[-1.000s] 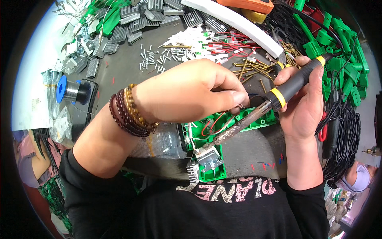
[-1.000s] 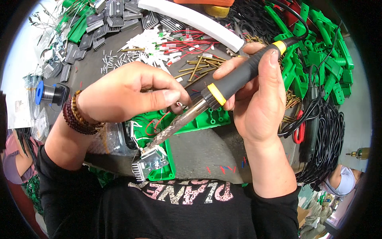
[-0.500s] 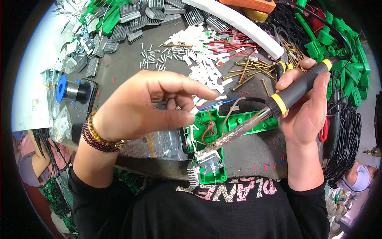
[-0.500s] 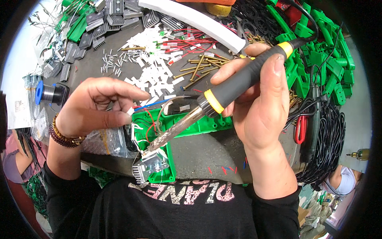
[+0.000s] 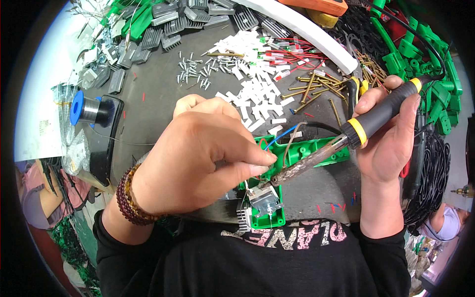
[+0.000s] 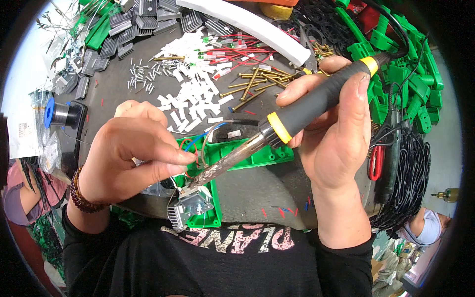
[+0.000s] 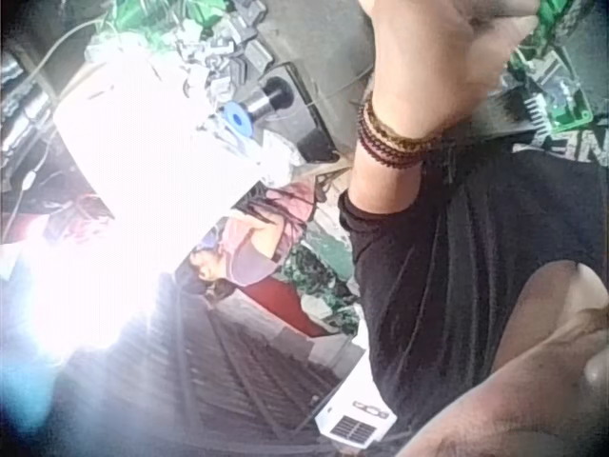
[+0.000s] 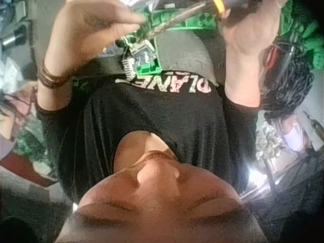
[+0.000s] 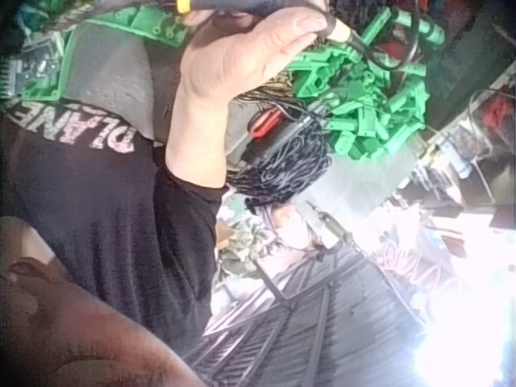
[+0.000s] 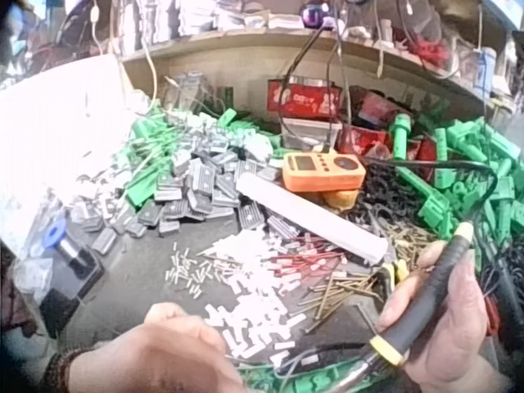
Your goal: Assembling the internal wiring and components of a green plastic housing using a soldering iron and screwdriver.
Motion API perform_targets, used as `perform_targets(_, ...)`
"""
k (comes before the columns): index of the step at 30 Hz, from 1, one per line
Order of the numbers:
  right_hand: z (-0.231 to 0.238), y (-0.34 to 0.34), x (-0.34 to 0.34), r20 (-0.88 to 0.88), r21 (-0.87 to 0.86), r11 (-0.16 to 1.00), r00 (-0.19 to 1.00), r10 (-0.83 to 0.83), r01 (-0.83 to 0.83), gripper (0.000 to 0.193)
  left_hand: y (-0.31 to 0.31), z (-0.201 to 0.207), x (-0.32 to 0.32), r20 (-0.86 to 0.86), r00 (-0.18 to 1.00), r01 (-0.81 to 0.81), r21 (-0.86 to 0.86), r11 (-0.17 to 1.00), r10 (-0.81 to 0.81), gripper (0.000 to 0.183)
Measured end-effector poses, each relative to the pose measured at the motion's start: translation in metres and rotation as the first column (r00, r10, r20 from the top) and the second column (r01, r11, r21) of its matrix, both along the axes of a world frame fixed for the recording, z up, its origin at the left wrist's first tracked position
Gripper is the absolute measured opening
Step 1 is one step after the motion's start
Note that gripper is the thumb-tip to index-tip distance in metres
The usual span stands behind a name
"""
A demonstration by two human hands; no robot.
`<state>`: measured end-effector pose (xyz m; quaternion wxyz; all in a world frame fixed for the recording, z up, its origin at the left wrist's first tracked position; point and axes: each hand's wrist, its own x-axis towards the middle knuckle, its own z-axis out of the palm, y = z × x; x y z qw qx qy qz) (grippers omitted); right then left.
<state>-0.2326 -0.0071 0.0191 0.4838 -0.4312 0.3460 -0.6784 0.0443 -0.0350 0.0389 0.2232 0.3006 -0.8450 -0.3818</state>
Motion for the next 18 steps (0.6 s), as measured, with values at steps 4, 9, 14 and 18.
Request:
perform_targets(4, -0.002, 0.001, -0.001, -0.002, -0.020, 1.000, 1.000, 0.009, -0.009, 0.046, 0.009, 0.002, -0.002, 0.015, 1.000, -0.013, -0.061, 0.998, 0.014, 0.018)
perform_targets(9, -0.002, 0.002, -0.001, 0.001, -0.026, 1.000, 1.000, 0.008, -0.008, 0.047, 0.023, 0.001, -0.003, 0.044, 0.993, -0.098, -0.243, 0.965, 0.112, 0.019)
perform_targets(14, 0.003, 0.006, 0.000, 0.015, -0.024, 1.000, 1.000, -0.015, 0.016, 0.047, 0.027, -0.006, -0.002, 0.023, 0.994, -0.092, -0.297, 0.950, 0.104, 0.017)
perform_targets(18, 0.006, 0.007, -0.001, -0.032, -0.014, 1.000, 0.999, -0.020, 0.019, 0.046, 0.031, -0.008, -0.001, 0.021, 0.991, -0.123, -0.292, 0.948, 0.135, 0.016)
